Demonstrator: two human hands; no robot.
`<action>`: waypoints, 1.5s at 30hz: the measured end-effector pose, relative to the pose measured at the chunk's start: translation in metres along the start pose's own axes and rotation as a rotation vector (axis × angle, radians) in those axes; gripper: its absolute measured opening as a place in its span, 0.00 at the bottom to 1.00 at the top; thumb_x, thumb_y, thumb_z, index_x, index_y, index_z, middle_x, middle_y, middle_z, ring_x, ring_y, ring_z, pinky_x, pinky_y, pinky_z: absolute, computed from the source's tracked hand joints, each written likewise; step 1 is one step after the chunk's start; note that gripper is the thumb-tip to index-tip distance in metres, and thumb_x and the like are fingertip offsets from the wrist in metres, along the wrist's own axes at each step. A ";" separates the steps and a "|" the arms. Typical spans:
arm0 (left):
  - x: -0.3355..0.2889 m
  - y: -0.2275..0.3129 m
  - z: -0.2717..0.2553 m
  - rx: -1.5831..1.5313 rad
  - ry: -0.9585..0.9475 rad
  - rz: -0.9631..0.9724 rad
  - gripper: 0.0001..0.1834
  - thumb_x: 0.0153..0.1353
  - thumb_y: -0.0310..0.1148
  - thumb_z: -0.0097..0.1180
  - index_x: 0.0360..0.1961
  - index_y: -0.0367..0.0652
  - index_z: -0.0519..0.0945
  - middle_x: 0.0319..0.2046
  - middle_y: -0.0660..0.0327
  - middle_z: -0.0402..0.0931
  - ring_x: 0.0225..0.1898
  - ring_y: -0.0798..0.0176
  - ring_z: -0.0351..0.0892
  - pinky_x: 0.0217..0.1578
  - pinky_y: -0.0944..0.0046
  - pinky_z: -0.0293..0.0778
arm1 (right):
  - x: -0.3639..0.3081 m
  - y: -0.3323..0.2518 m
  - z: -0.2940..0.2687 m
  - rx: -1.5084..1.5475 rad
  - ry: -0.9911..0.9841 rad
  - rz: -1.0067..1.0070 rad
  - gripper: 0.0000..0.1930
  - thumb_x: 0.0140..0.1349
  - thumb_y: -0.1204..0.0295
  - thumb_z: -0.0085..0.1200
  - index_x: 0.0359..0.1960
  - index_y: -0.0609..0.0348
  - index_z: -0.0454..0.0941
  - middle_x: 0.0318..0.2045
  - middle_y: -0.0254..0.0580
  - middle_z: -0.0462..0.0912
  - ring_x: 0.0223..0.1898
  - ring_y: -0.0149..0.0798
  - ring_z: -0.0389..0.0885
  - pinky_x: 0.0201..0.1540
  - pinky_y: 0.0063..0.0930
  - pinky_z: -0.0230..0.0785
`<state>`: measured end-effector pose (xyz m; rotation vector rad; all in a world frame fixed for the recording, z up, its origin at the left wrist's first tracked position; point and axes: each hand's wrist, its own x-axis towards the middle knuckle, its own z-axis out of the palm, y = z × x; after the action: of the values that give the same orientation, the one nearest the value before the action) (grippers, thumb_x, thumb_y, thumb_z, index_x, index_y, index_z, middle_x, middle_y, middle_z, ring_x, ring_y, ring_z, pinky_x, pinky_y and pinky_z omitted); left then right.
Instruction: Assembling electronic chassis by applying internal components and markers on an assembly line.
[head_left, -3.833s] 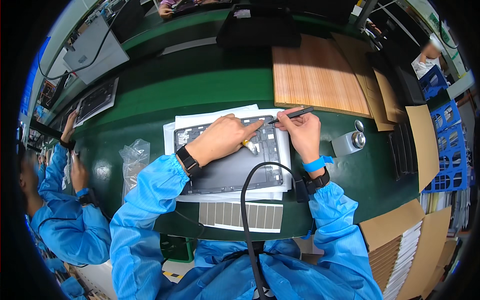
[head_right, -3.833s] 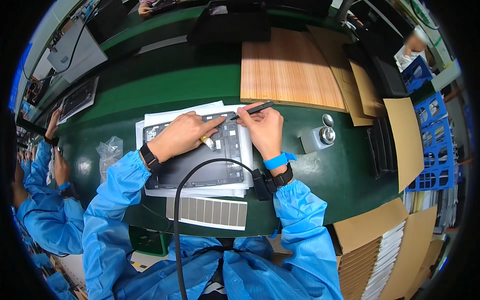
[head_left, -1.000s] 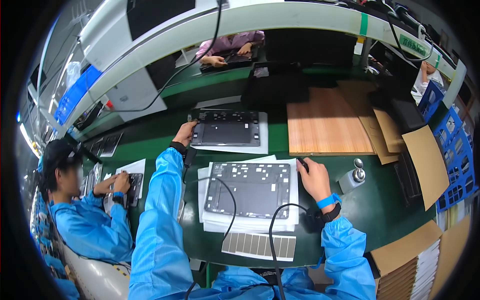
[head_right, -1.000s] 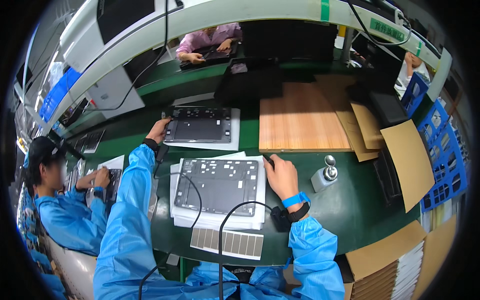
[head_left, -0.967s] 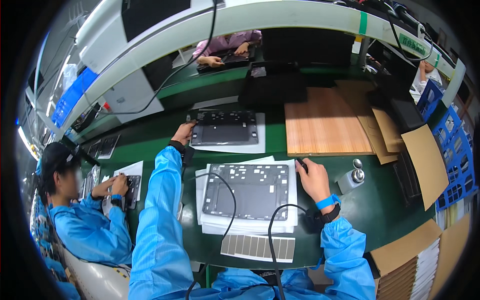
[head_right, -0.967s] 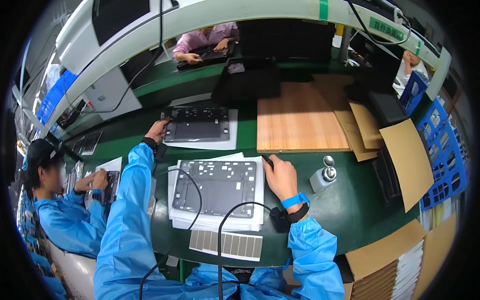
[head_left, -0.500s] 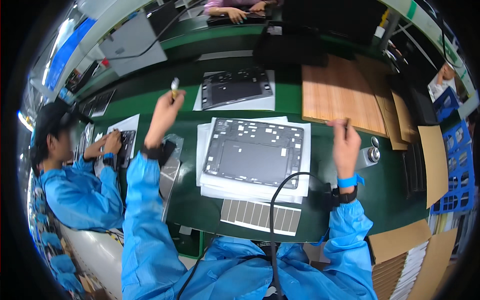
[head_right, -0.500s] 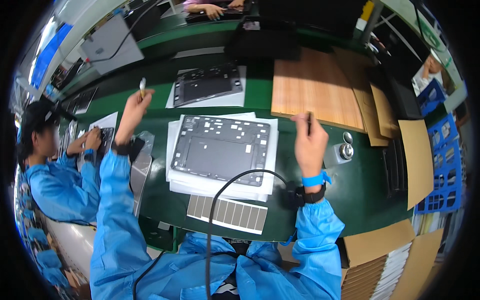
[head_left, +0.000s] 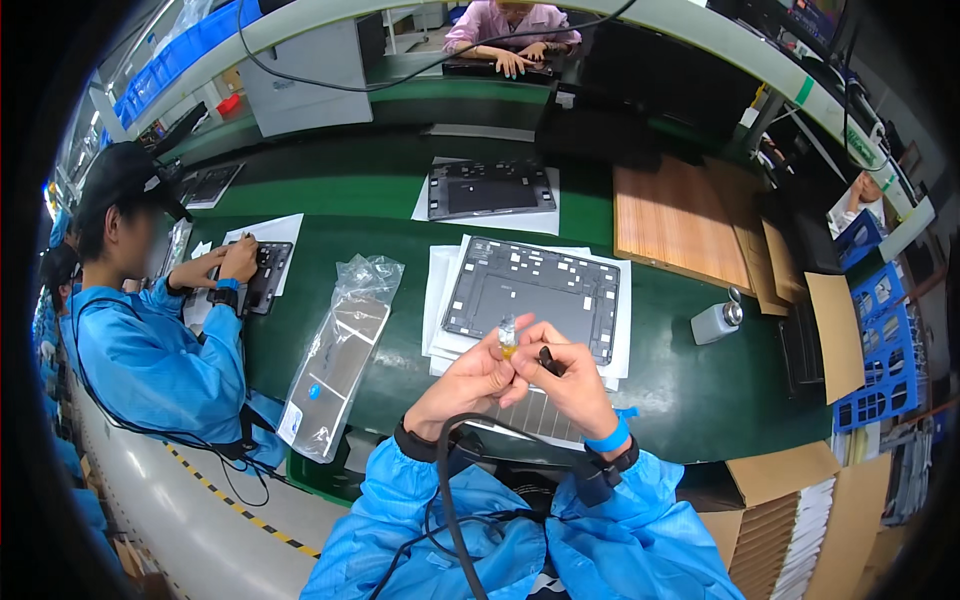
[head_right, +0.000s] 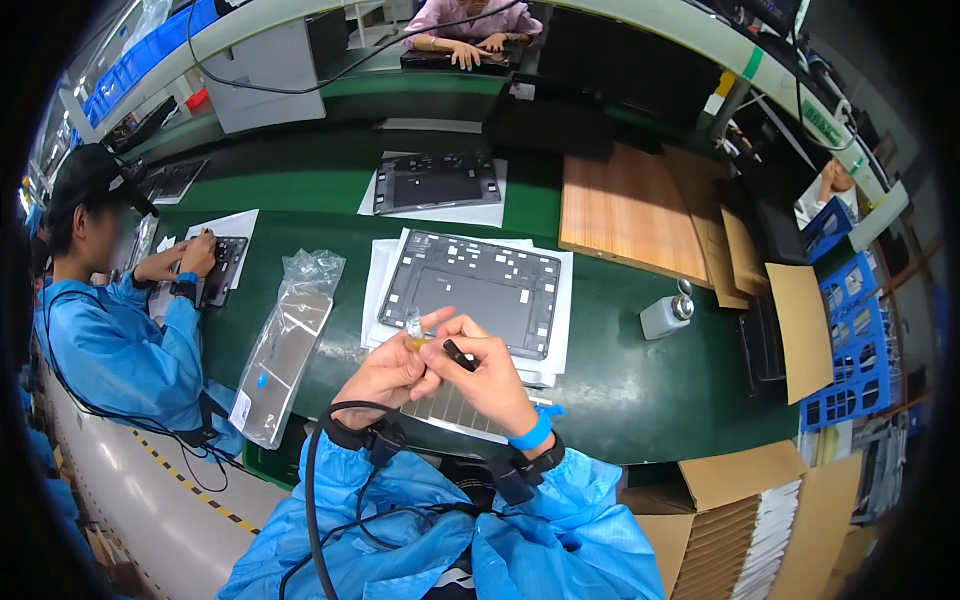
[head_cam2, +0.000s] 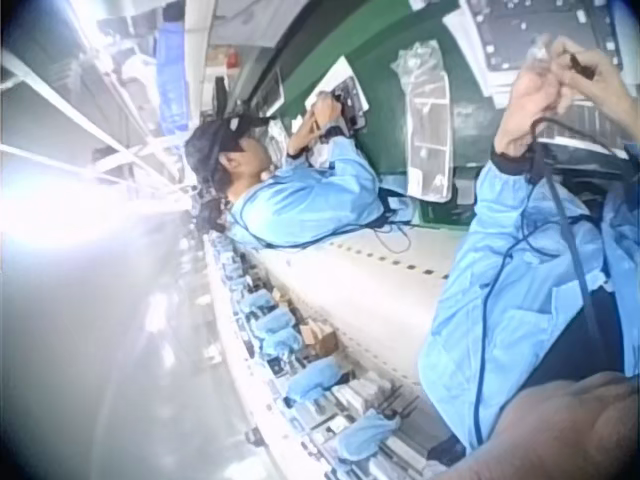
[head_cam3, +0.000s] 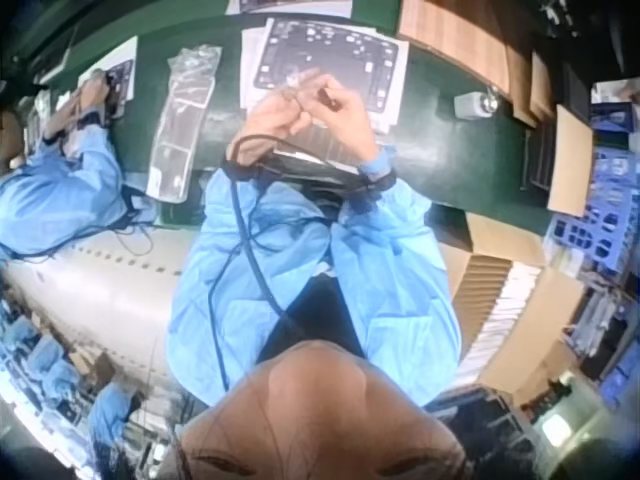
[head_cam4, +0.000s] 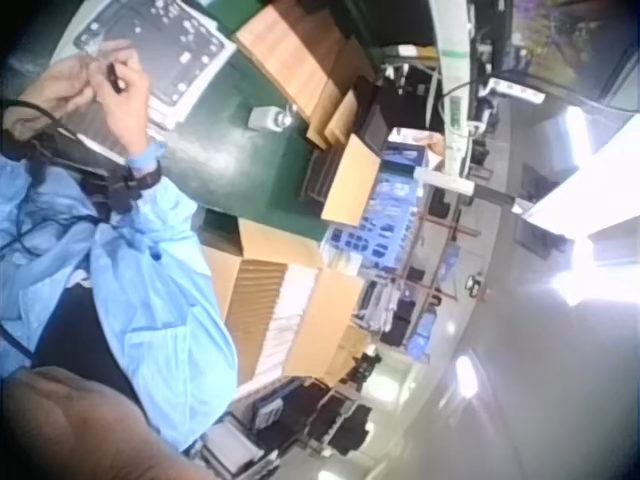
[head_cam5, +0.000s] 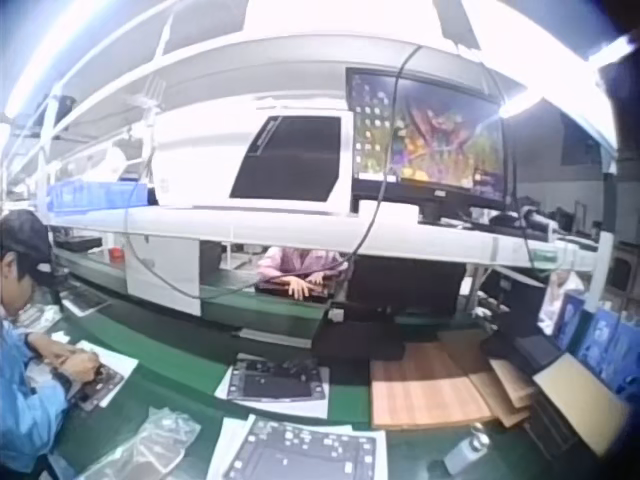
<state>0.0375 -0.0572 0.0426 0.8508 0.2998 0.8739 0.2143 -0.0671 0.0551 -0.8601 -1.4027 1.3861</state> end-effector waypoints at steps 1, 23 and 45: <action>0.001 0.002 -0.004 -0.037 -0.069 -0.042 0.40 0.70 0.37 0.55 0.74 0.39 0.47 0.36 0.63 0.73 0.25 0.72 0.67 0.30 0.69 0.64 | 0.001 -0.001 -0.001 -0.013 0.004 -0.004 0.07 0.63 0.73 0.61 0.38 0.65 0.84 0.39 0.35 0.74 0.43 0.29 0.73 0.48 0.24 0.65; -0.012 -0.017 -0.052 1.925 0.386 0.254 0.23 0.59 0.37 0.63 0.57 0.51 0.80 0.62 0.49 0.67 0.64 0.42 0.63 0.62 0.47 0.62 | 0.140 0.030 -0.079 -1.159 0.076 -0.331 0.17 0.51 0.82 0.61 0.45 0.55 0.86 0.33 0.46 0.83 0.34 0.51 0.81 0.38 0.38 0.72; -0.013 -0.014 -0.045 1.907 0.401 0.230 0.22 0.58 0.38 0.64 0.55 0.52 0.82 0.61 0.50 0.68 0.60 0.43 0.66 0.59 0.49 0.65 | 0.142 0.032 -0.075 -1.344 -0.046 -0.386 0.16 0.48 0.81 0.60 0.39 0.48 0.88 0.29 0.40 0.83 0.32 0.49 0.82 0.36 0.40 0.75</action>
<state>0.0120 -0.0482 0.0020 2.4729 1.5295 0.7855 0.2384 0.0937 0.0371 -1.2329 -2.3663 0.0060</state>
